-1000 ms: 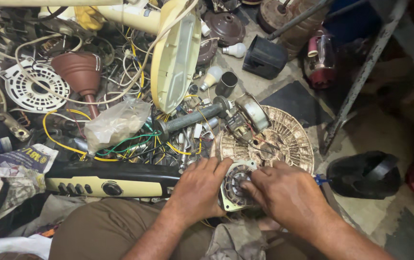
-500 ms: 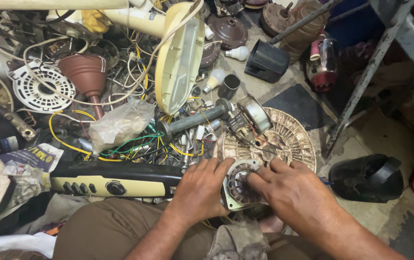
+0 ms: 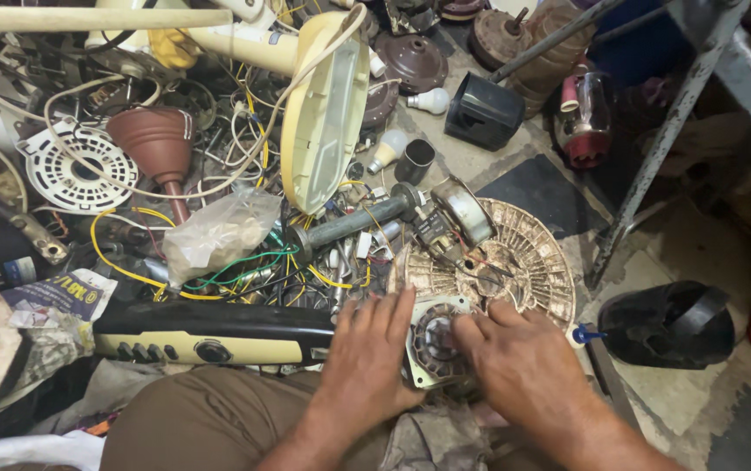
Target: The person sits on the floor of a cluttered repair workshop and disassembles an electric fan motor by hand, separating the rotor, stator and mounting plate, applying liquid from a small bottle to the bearing, and pulling the shaft and windings apart with their hands.
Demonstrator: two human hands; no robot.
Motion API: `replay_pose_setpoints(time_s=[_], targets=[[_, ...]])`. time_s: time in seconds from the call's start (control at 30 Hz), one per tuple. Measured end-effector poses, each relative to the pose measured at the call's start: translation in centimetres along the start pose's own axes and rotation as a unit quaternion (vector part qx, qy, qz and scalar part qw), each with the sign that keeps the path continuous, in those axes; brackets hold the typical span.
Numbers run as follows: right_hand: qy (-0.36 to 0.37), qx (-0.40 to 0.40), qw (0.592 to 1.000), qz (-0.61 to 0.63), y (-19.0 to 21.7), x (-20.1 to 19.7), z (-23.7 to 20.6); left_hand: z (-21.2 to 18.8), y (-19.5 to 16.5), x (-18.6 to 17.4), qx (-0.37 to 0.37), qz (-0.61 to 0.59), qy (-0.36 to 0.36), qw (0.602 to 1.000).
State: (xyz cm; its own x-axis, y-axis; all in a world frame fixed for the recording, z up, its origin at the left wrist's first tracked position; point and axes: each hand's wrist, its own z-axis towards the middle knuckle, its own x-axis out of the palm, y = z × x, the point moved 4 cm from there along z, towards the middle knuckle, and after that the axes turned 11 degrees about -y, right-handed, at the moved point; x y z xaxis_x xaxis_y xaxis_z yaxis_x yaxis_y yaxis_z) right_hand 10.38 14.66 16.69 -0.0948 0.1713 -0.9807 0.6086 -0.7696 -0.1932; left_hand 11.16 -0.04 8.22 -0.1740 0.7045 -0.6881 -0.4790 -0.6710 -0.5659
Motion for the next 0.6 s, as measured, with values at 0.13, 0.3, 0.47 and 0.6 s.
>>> replay_pose_setpoints(time_s=[0.13,0.3,0.47,0.6], targets=[[-0.117,0.067,0.990,0.040,0.1,0.5,-0.1,-0.4,0.3,0.8,-0.017,-0.007,0.030,0.999],[-0.206,0.244,0.936,0.149,-2.3,0.6,-2.6,-0.5,0.5,1.1,-0.019,-0.008,0.037,0.999],[-0.212,0.493,0.703,0.466,-9.6,-0.7,-8.5,-0.4,0.2,0.9,-0.020,-0.006,0.047,0.999],[-0.348,0.428,0.687,0.473,-14.3,-4.3,-10.6,-0.2,0.0,0.8,-0.033,-0.008,0.057,0.998]])
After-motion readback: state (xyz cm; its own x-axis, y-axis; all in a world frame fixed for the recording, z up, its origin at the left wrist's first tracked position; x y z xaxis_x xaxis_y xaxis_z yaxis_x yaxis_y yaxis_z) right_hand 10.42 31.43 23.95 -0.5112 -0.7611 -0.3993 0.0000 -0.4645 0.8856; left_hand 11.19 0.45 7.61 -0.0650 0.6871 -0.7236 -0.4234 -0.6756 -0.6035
